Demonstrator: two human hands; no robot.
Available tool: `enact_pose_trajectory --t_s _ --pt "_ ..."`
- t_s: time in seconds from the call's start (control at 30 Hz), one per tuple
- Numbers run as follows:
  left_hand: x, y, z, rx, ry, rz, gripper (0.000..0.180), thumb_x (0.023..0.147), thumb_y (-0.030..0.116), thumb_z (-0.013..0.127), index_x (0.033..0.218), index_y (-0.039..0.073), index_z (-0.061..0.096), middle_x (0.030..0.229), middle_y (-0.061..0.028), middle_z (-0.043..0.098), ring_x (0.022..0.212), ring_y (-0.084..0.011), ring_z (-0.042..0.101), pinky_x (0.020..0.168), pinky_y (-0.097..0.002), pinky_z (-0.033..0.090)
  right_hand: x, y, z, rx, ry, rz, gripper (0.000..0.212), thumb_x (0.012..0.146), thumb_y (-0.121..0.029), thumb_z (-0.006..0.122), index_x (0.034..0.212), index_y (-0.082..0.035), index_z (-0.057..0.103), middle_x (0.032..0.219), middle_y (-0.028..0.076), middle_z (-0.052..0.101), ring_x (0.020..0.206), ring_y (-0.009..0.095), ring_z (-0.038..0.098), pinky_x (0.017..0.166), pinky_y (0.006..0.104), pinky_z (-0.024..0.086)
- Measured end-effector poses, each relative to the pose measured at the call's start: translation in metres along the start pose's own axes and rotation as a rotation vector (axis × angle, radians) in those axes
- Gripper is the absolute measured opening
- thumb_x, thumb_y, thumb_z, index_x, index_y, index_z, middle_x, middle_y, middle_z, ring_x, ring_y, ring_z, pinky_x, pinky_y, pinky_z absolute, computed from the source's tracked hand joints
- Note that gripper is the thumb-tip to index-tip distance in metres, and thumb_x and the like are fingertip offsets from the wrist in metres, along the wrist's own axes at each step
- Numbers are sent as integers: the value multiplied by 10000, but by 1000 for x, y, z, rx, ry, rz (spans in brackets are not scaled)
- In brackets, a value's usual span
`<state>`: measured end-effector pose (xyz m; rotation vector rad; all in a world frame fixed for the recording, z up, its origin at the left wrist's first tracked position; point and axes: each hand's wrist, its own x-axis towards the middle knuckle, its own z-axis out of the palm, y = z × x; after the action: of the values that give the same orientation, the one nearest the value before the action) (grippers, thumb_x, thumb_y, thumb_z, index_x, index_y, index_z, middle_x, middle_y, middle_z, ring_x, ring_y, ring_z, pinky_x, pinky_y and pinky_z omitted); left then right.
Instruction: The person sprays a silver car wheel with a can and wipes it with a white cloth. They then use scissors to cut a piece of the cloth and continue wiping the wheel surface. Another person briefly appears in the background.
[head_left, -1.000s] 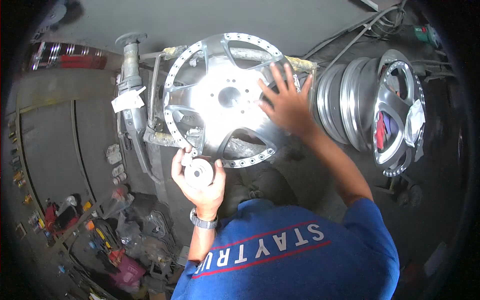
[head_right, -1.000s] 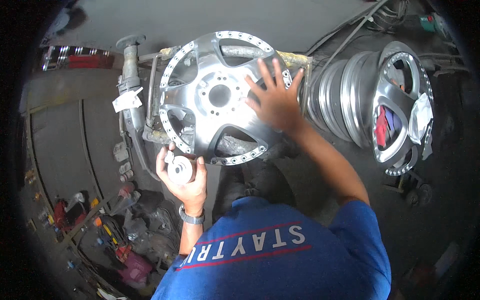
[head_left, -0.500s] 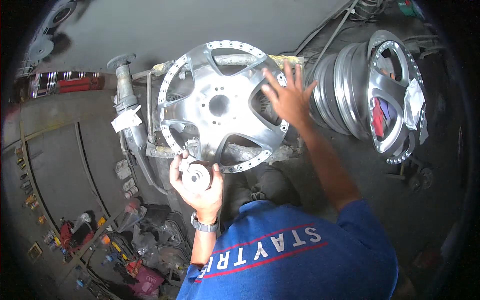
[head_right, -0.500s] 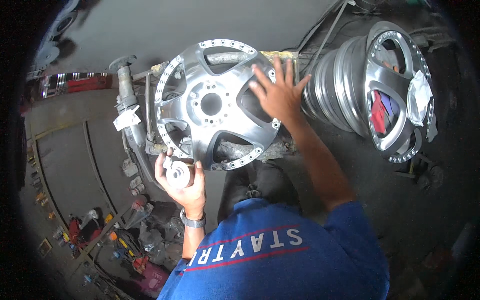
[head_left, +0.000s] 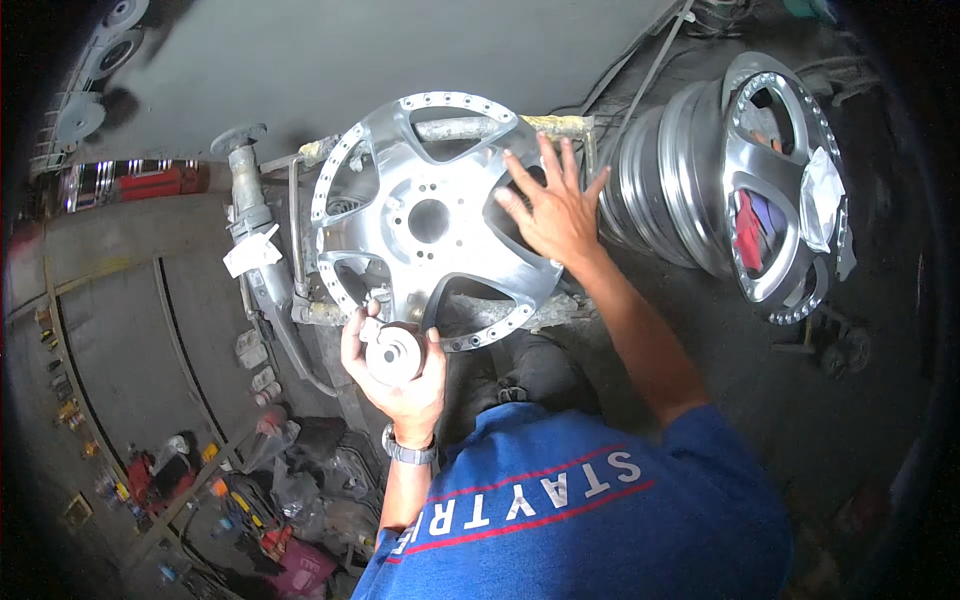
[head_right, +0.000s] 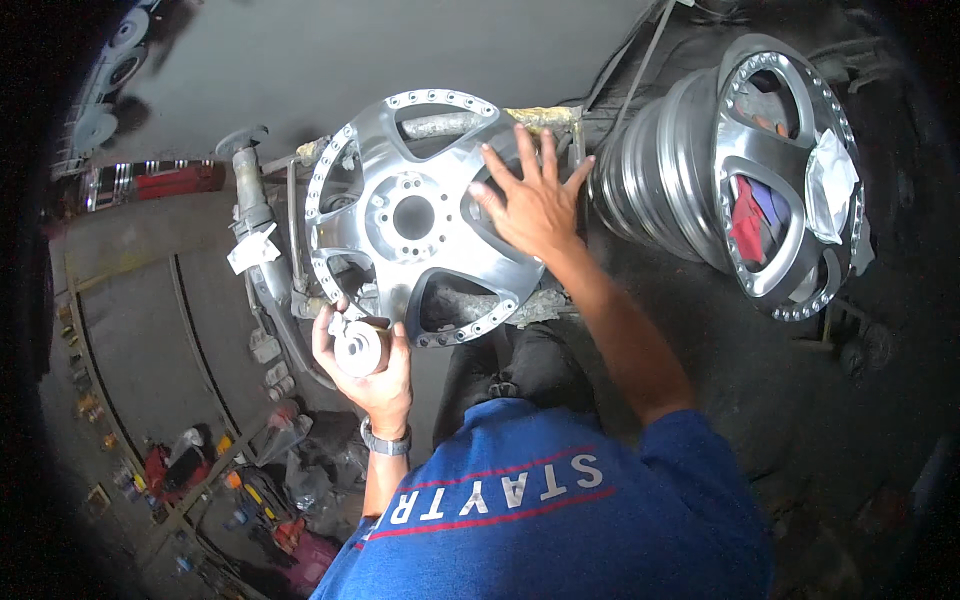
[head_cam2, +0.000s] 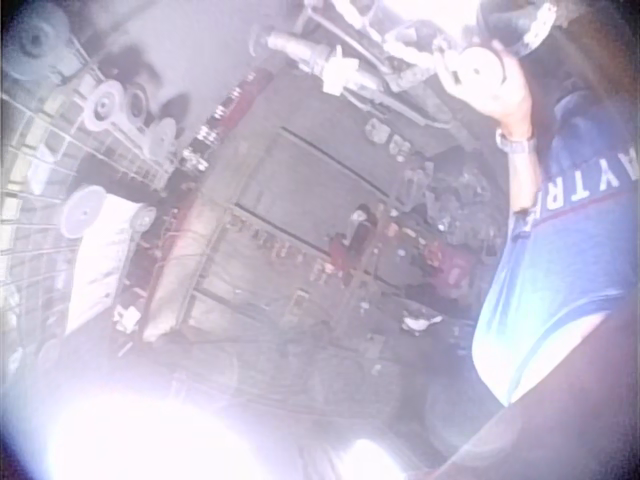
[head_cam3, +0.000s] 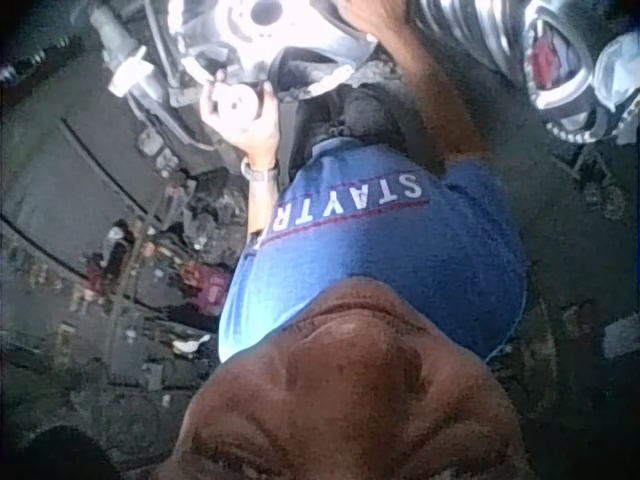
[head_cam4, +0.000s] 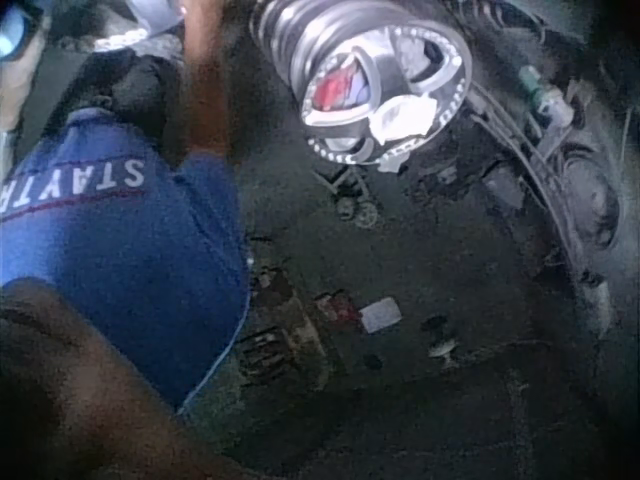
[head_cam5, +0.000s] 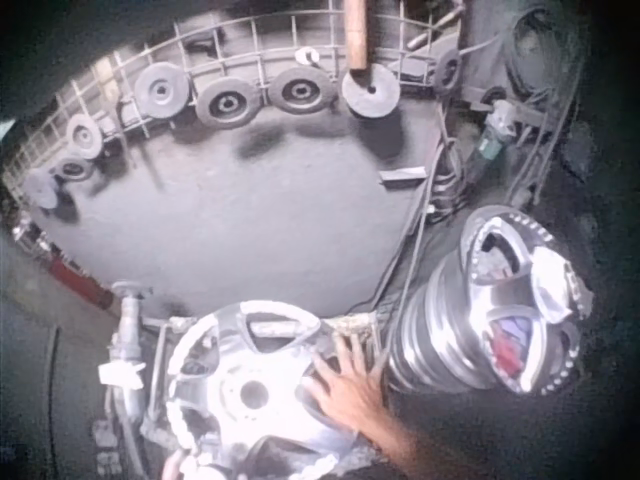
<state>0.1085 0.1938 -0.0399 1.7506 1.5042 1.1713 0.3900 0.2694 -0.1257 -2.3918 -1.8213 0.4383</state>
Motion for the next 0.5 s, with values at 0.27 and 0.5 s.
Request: enact_pose_trajectory --t_s 0.27,0.5 --pt "1 8 3 -14 -18 -11 959 832 -67 890 1640 15 378 1574 -229 562 1273 -243 658 1099 -366 548 20 20 2 139 -31 212 717 1120 -763 344 1710 -379 478 1877 156 161 1734 431 74 1214 929 10" --pt "-4 5 3 -62 -34 -57 959 830 -48 901 1634 14 383 1557 -220 561 1294 -262 639 1132 -391 526 27 16 -2 148 0 180 716 1118 -746 380 1691 -341 521 1856 185 222 1730 431 105 1207 933 11"
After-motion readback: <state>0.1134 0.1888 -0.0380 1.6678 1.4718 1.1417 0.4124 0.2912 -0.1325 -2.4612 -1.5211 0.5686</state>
